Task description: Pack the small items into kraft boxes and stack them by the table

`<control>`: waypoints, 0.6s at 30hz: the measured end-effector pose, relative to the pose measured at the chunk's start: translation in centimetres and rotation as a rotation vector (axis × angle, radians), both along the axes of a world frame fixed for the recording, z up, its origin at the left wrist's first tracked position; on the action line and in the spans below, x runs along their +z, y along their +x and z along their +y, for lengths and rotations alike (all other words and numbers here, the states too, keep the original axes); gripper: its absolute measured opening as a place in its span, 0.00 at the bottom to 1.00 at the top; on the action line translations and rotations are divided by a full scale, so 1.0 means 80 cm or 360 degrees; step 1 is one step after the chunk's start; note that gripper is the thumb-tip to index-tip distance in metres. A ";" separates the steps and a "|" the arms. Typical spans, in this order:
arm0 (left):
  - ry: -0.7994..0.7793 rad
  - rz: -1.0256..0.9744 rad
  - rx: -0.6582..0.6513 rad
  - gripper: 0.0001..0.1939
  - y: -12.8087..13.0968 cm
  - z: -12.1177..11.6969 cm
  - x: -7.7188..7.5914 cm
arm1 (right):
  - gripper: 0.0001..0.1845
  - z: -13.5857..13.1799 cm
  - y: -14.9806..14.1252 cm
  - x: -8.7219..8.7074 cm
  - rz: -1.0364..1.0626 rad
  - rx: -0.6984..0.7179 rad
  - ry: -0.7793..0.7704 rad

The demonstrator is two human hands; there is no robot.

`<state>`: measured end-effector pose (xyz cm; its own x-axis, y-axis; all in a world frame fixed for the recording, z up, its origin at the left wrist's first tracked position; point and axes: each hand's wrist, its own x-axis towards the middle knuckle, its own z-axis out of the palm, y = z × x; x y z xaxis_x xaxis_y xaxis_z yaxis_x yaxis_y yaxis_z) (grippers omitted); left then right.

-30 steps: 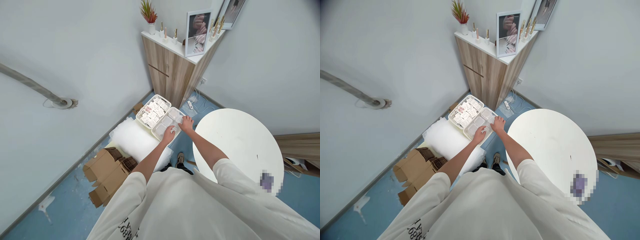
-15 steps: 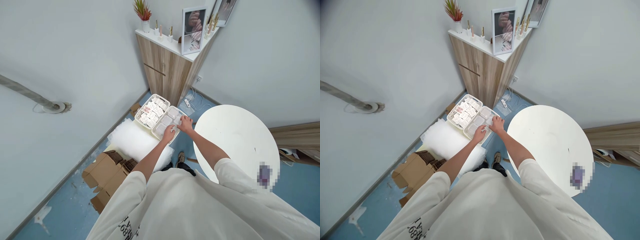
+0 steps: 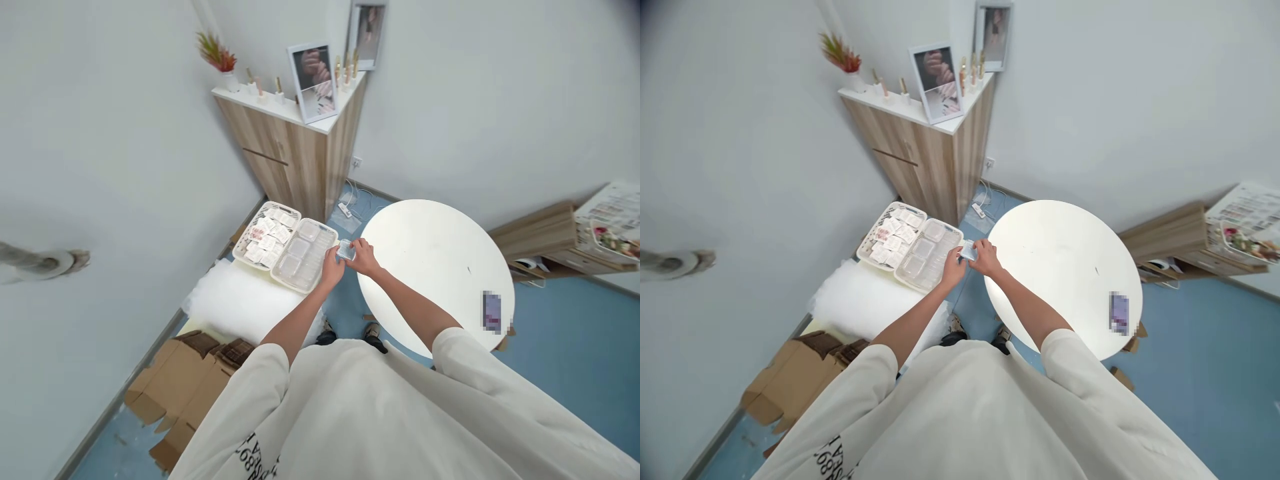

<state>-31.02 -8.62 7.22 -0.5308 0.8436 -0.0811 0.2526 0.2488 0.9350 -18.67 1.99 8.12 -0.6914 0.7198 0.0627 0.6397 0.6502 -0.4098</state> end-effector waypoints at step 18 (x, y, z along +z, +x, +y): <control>-0.0692 -0.0162 -0.0932 0.28 0.378 0.054 -0.054 | 0.18 -0.008 0.440 -0.095 -0.0285 -0.0309 -0.0416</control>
